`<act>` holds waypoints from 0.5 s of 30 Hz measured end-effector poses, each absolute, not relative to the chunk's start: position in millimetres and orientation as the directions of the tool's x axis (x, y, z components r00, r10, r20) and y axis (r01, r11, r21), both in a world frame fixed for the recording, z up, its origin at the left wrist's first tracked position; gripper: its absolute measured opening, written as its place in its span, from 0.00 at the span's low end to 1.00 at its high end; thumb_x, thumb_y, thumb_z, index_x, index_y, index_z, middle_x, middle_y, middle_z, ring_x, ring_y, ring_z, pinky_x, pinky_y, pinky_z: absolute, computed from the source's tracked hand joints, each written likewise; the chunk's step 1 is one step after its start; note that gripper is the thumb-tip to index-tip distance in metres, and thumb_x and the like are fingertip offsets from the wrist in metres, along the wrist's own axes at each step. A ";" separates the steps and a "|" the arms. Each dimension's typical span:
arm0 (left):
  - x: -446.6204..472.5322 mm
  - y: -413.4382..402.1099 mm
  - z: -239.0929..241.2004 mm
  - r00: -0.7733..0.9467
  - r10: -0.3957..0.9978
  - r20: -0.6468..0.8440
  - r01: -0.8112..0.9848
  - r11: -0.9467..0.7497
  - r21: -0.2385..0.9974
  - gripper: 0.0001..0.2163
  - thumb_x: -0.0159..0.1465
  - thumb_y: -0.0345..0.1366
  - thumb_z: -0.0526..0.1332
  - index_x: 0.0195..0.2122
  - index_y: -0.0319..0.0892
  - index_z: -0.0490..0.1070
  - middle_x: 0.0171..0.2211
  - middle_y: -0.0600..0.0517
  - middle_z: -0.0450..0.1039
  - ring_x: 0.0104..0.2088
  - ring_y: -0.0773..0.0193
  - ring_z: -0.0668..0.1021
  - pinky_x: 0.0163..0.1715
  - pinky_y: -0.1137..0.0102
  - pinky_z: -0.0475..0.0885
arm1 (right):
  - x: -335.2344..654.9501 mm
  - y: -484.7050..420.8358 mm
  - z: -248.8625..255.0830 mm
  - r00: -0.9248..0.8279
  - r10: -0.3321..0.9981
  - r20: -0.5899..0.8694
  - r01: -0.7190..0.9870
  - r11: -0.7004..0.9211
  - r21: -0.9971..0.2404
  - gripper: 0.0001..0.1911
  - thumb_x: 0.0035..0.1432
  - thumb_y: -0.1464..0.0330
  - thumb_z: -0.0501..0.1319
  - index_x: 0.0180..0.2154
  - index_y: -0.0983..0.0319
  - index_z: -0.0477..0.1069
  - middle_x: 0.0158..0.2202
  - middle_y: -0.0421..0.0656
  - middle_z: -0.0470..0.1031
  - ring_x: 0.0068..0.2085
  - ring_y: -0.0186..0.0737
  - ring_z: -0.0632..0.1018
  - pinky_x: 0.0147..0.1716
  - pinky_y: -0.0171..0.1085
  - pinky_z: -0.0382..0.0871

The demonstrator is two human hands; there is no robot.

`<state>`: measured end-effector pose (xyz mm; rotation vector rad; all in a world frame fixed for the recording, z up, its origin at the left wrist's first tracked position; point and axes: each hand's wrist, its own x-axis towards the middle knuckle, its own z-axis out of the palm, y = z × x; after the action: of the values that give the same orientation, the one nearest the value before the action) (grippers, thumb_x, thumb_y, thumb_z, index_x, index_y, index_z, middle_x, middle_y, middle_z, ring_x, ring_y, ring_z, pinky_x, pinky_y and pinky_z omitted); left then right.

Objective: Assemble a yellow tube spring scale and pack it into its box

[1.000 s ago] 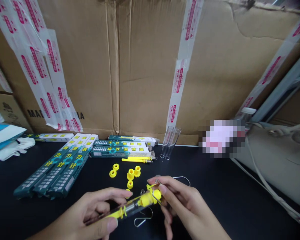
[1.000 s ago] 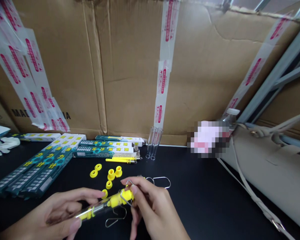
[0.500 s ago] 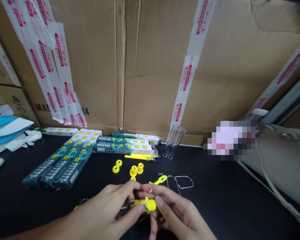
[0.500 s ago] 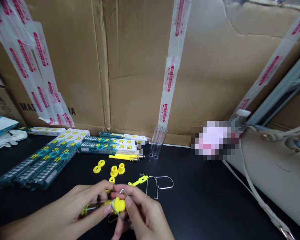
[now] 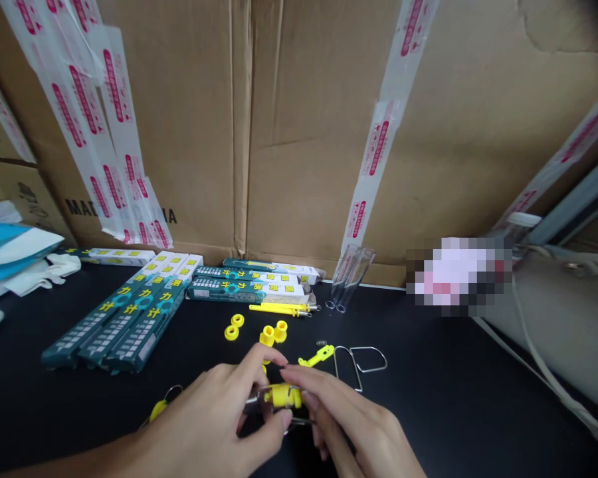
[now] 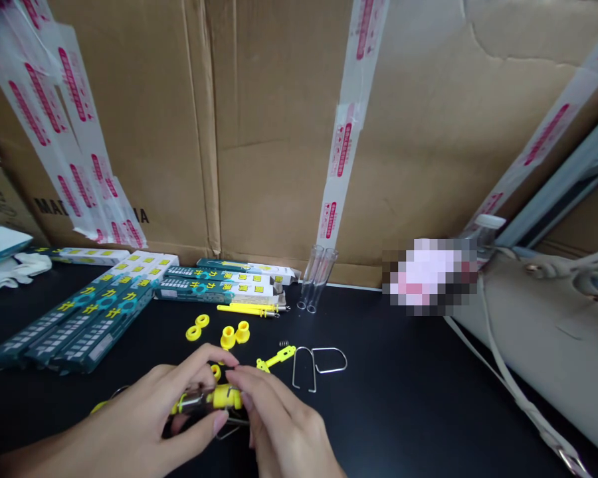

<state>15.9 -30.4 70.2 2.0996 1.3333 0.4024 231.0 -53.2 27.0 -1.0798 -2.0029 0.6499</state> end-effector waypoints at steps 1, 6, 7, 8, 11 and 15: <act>15.8 -29.8 69.9 0.457 0.887 -0.067 0.695 -0.309 0.650 0.17 0.65 0.44 0.57 0.54 0.51 0.69 0.36 0.55 0.81 0.32 0.56 0.81 0.30 0.68 0.70 | 231.0 -53.7 26.5 -0.360 0.846 0.394 0.479 0.530 -0.700 0.20 0.73 0.73 0.52 0.60 0.57 0.74 0.48 0.47 0.82 0.24 0.33 0.77 0.28 0.29 0.79; 13.1 -25.4 69.8 0.472 0.873 -0.123 0.667 -0.263 0.697 0.12 0.68 0.45 0.59 0.50 0.51 0.69 0.37 0.58 0.80 0.33 0.58 0.79 0.31 0.69 0.69 | 234.0 -55.2 27.9 -0.380 0.811 0.445 0.502 0.585 -0.637 0.22 0.71 0.76 0.52 0.61 0.56 0.71 0.49 0.44 0.83 0.22 0.30 0.76 0.25 0.26 0.77; 12.9 -25.1 70.1 0.475 0.872 -0.120 0.667 -0.268 0.695 0.11 0.68 0.46 0.60 0.49 0.51 0.70 0.38 0.57 0.80 0.35 0.58 0.79 0.33 0.69 0.69 | 234.3 -55.0 28.4 -0.373 0.805 0.461 0.500 0.593 -0.631 0.23 0.71 0.77 0.53 0.61 0.55 0.71 0.50 0.44 0.83 0.22 0.29 0.77 0.24 0.25 0.77; 13.1 -25.1 70.5 0.474 0.873 -0.114 0.670 -0.274 0.690 0.10 0.68 0.46 0.60 0.47 0.51 0.72 0.39 0.57 0.81 0.37 0.58 0.80 0.34 0.70 0.70 | 234.4 -54.8 29.0 -0.367 0.799 0.476 0.495 0.601 -0.627 0.23 0.71 0.76 0.53 0.61 0.54 0.71 0.50 0.43 0.83 0.21 0.29 0.77 0.23 0.25 0.77; 15.2 -26.8 71.4 0.471 0.877 -0.097 0.678 -0.289 0.676 0.08 0.68 0.45 0.61 0.40 0.50 0.76 0.37 0.57 0.81 0.39 0.59 0.80 0.34 0.72 0.70 | 232.6 -54.3 30.4 -0.353 0.793 0.496 0.499 0.608 -0.617 0.21 0.72 0.74 0.52 0.60 0.54 0.72 0.44 0.43 0.84 0.19 0.31 0.75 0.21 0.28 0.76; 17.5 -29.5 71.1 0.471 0.881 0.033 0.644 -0.370 0.670 0.07 0.68 0.41 0.61 0.35 0.49 0.78 0.31 0.59 0.80 0.32 0.63 0.80 0.31 0.75 0.70 | 226.7 -57.1 29.9 -0.305 0.832 0.463 0.551 0.551 -0.627 0.17 0.75 0.68 0.53 0.57 0.54 0.76 0.32 0.42 0.82 0.18 0.34 0.74 0.22 0.31 0.77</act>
<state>17.5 -29.5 71.1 2.1328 1.2596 0.5256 226.7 -57.1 29.9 -1.1137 -1.9989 0.4542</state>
